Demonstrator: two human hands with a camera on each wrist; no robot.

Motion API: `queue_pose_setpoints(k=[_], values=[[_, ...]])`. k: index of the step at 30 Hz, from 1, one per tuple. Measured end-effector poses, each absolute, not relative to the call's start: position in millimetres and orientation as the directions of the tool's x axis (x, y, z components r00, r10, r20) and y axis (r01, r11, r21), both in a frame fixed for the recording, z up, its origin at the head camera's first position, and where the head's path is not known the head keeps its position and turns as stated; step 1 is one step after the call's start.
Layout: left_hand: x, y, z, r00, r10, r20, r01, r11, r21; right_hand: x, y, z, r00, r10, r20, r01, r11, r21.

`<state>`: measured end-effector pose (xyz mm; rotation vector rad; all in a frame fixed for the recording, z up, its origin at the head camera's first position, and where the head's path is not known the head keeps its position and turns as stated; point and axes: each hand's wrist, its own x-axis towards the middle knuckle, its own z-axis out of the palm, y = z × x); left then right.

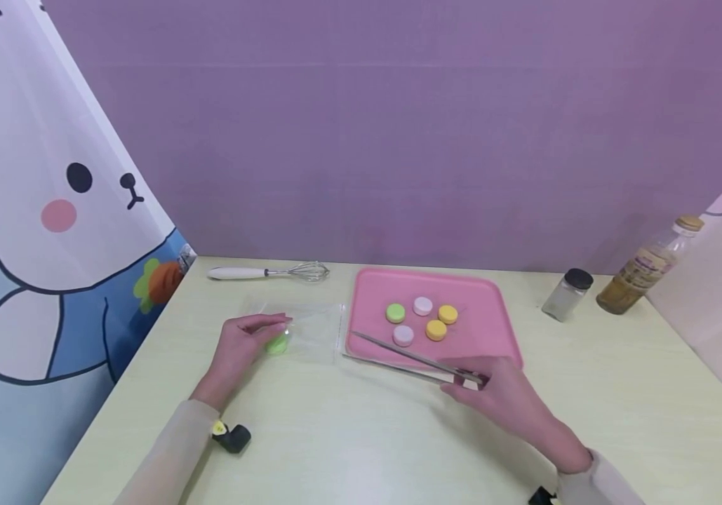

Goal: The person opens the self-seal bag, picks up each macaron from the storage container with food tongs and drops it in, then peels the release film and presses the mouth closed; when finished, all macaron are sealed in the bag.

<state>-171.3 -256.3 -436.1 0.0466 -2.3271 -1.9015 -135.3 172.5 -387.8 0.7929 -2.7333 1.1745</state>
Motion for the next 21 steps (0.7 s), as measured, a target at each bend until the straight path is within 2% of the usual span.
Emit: queue_pose_setpoints(k=[9,15,21], values=[[-171.0,-256.8,-437.3,-0.990,-0.111,0.086,0.061,0.209,0.976,-120.8,192.3,-393.4,-0.859,-0.371,0.353,-0.512,0.639,-0.573],[-170.3,-256.6,-437.0,-0.991,-0.114,0.077,0.052,0.211,0.976,-114.3,201.8,-396.6,-0.850,-0.339,0.404,-0.523,0.636,-0.568],[-170.9,-256.4,-437.1,-0.990,-0.114,0.083,0.057,0.216,0.975,-108.2,212.5,-399.4,-0.871,-0.291,0.395,-0.481,0.664,-0.573]])
